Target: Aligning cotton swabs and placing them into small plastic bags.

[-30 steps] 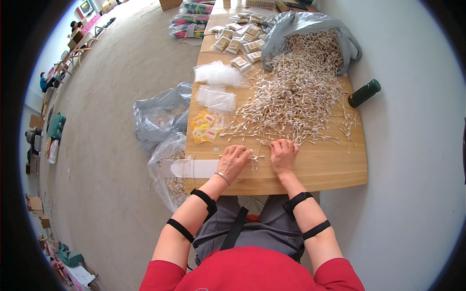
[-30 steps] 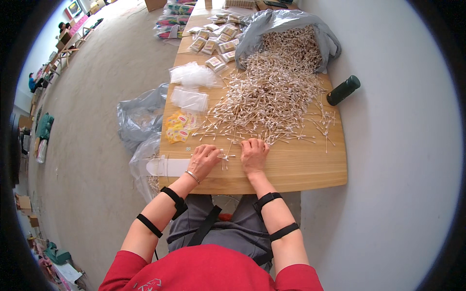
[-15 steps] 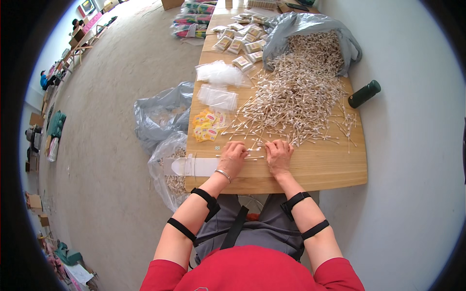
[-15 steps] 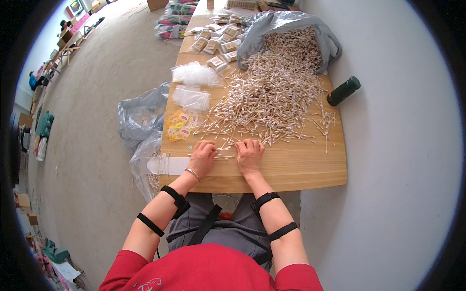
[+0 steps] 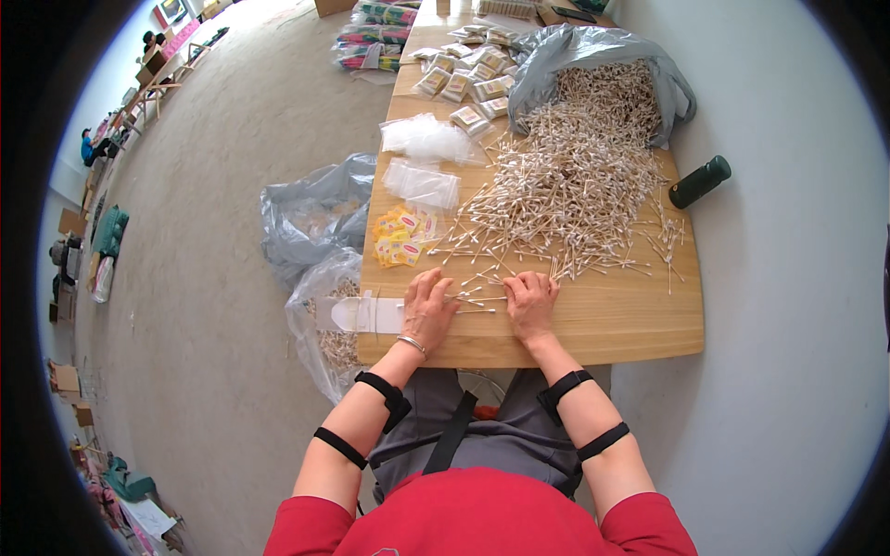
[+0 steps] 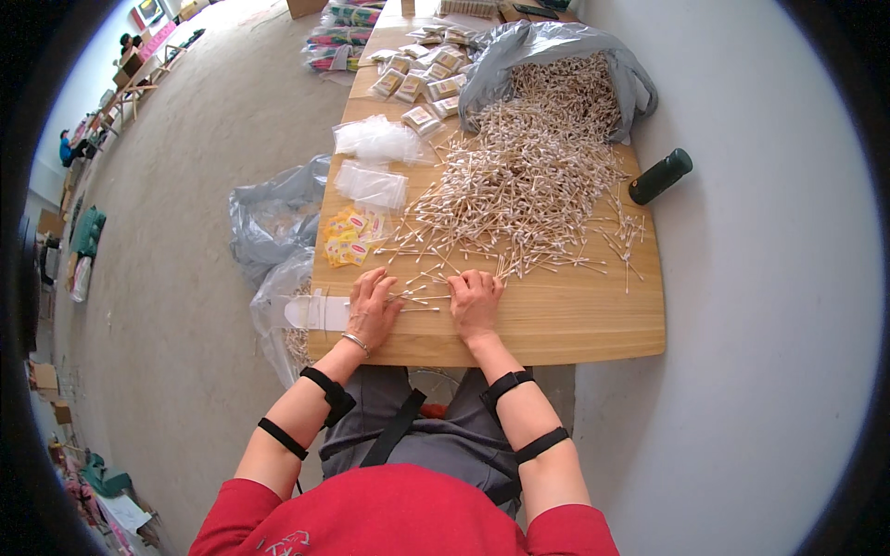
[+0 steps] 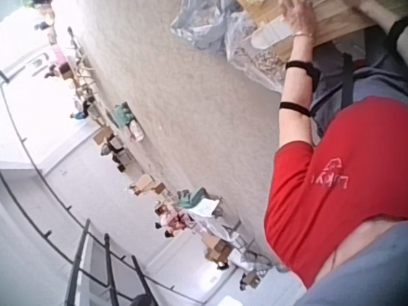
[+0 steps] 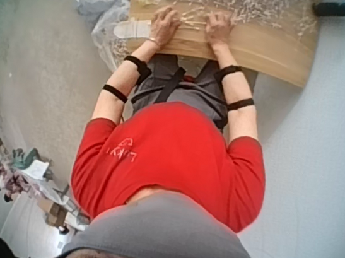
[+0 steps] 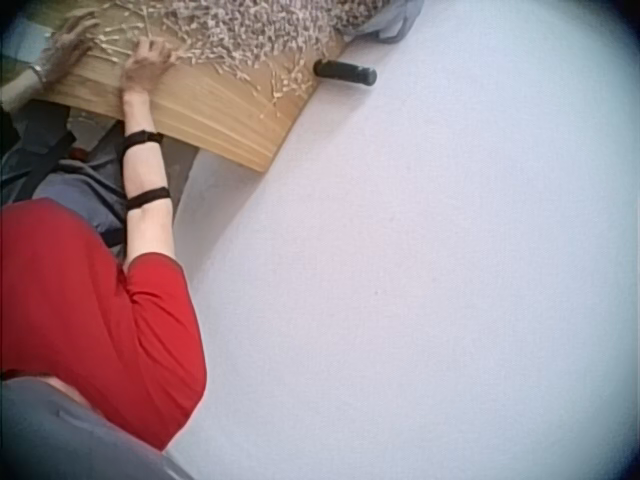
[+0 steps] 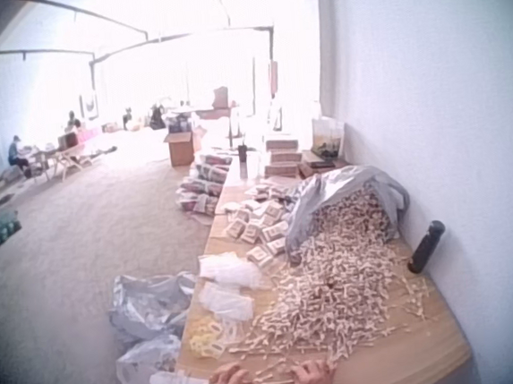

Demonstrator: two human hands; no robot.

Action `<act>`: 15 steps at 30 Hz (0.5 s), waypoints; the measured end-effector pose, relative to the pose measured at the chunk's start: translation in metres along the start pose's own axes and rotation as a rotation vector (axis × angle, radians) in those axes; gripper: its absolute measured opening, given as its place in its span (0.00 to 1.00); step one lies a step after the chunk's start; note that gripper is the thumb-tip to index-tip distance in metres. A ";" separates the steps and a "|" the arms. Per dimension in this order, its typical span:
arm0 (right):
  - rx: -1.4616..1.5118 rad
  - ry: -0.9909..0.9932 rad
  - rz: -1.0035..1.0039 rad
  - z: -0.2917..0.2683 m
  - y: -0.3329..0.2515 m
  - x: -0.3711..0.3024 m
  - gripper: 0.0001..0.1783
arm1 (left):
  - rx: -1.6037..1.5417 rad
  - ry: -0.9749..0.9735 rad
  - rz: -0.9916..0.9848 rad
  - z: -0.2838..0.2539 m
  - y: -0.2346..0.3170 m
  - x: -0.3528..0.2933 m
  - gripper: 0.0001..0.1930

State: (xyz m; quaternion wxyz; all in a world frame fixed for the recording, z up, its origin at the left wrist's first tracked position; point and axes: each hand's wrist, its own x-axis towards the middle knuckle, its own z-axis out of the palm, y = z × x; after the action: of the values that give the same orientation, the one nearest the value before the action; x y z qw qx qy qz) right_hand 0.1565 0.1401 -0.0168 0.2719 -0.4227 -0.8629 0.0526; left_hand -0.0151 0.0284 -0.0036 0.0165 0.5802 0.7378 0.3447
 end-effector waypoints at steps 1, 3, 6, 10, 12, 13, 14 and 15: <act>0.022 0.024 -0.006 -0.001 0.001 -0.002 0.04 | -0.001 0.000 -0.001 -0.002 0.001 0.000 0.17; 0.046 0.047 -0.013 -0.002 0.002 -0.003 0.04 | -0.019 -0.011 -0.104 -0.010 -0.003 -0.001 0.21; 0.036 0.007 -0.016 -0.004 -0.002 -0.002 0.06 | -0.019 -0.113 -0.027 -0.011 -0.032 -0.009 0.23; -0.013 0.026 -0.061 -0.012 -0.018 0.005 0.15 | -0.054 -0.153 -0.039 -0.009 -0.032 -0.012 0.24; 0.055 -0.006 -0.114 -0.016 -0.032 0.006 0.18 | -0.013 -0.051 -0.068 -0.012 -0.024 -0.015 0.23; 0.119 -0.076 -0.192 -0.015 -0.041 0.006 0.19 | -0.012 -0.052 -0.070 -0.015 -0.024 -0.017 0.23; 0.184 -0.147 -0.270 -0.015 -0.048 0.006 0.20 | -0.007 -0.040 -0.081 -0.018 -0.024 -0.019 0.21; 0.185 -0.145 -0.273 -0.010 -0.049 0.005 0.20 | -0.001 -0.025 -0.089 -0.019 -0.025 -0.020 0.20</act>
State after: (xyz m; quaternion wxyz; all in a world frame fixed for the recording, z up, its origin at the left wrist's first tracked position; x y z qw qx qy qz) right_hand 0.1254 0.1111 0.0095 0.2513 -0.2700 -0.9211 0.1248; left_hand -0.0382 -0.0008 -0.0097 0.0411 0.5508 0.7626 0.3367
